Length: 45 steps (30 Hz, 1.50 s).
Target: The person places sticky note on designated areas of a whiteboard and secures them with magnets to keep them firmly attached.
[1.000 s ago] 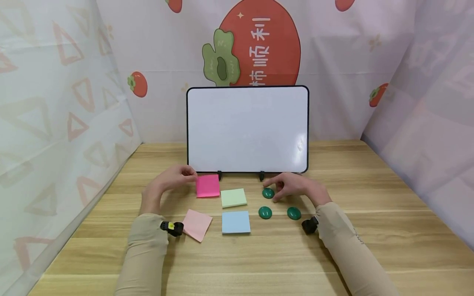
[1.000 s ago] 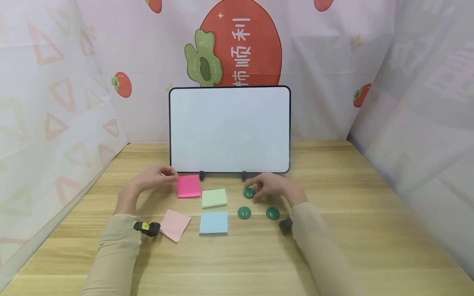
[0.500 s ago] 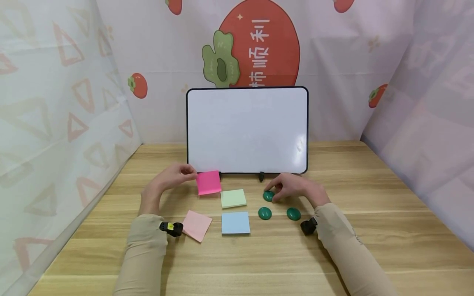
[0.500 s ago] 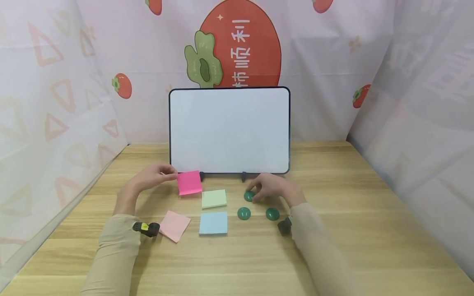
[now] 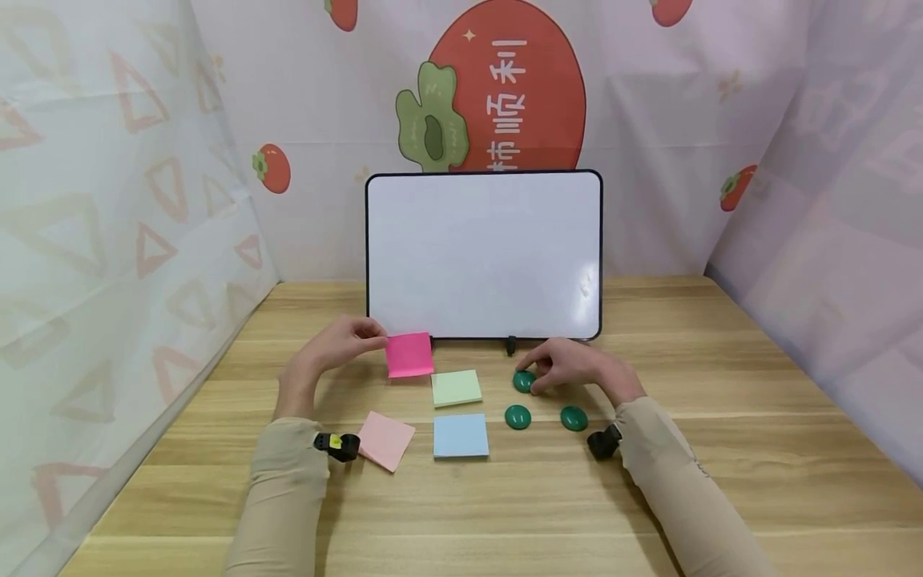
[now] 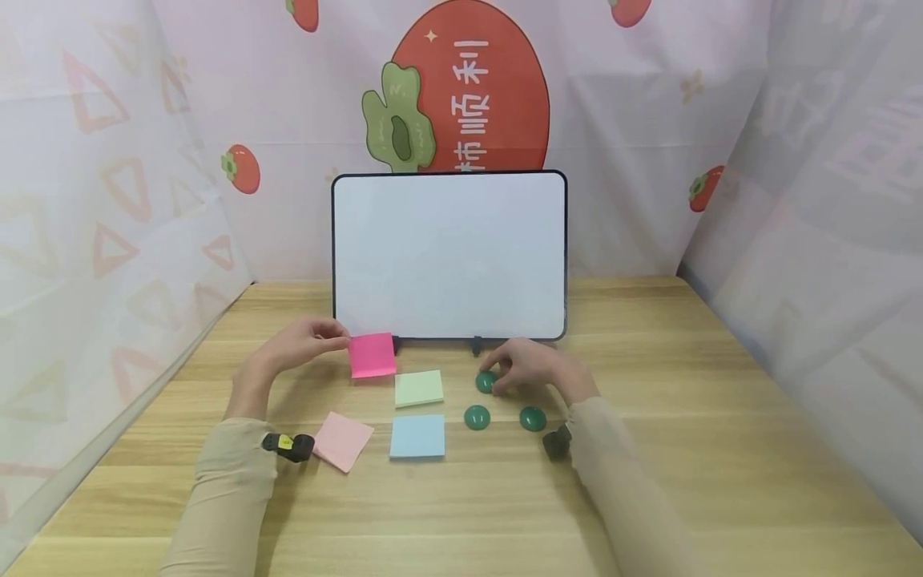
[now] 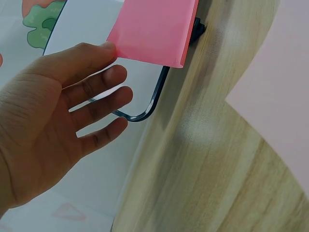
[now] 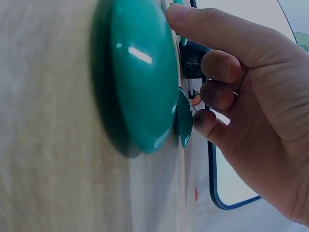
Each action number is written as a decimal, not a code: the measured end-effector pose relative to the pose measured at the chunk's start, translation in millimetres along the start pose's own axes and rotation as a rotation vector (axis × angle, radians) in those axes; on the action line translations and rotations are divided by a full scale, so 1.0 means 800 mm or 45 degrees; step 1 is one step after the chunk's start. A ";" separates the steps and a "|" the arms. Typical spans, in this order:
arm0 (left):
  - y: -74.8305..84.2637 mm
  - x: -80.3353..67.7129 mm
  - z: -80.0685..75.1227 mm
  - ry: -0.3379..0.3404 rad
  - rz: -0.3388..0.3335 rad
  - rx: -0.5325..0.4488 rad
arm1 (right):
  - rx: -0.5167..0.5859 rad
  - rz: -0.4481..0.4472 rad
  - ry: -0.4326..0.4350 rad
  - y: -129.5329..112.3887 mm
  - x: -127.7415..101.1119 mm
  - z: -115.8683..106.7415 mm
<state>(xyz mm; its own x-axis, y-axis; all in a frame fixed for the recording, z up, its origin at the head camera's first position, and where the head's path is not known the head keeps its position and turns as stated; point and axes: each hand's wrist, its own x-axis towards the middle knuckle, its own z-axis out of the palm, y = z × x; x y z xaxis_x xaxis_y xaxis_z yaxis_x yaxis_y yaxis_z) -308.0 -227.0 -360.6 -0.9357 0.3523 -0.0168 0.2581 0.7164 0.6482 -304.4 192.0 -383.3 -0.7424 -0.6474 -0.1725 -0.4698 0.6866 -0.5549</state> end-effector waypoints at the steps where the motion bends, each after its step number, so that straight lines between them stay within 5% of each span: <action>1: 0.000 0.001 0.000 0.005 0.011 0.001 | 0.003 -0.002 0.005 0.000 0.000 0.000; 14: 0.010 0.014 0.004 0.091 0.092 -0.029 | -0.039 -0.034 0.059 -0.001 -0.001 -0.001; 25: 0.018 0.038 -0.009 0.159 0.113 0.067 | -0.061 -0.012 0.062 -0.004 0.000 0.000; 38: 0.027 0.073 -0.035 0.434 0.163 0.151 | -0.059 -0.059 0.070 -0.002 0.002 0.004; 45: 0.033 0.089 -0.051 0.471 0.181 0.230 | -0.087 -0.068 0.078 -0.004 0.005 0.004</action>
<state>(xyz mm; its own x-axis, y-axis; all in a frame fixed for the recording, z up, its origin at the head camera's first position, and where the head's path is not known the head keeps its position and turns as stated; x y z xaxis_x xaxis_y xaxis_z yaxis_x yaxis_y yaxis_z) -377.2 -207.7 -313.2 -0.9025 0.2392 0.3583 0.3979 0.7817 0.4803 -304.4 185.9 -385.2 -0.7423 -0.6636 -0.0932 -0.5392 0.6741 -0.5049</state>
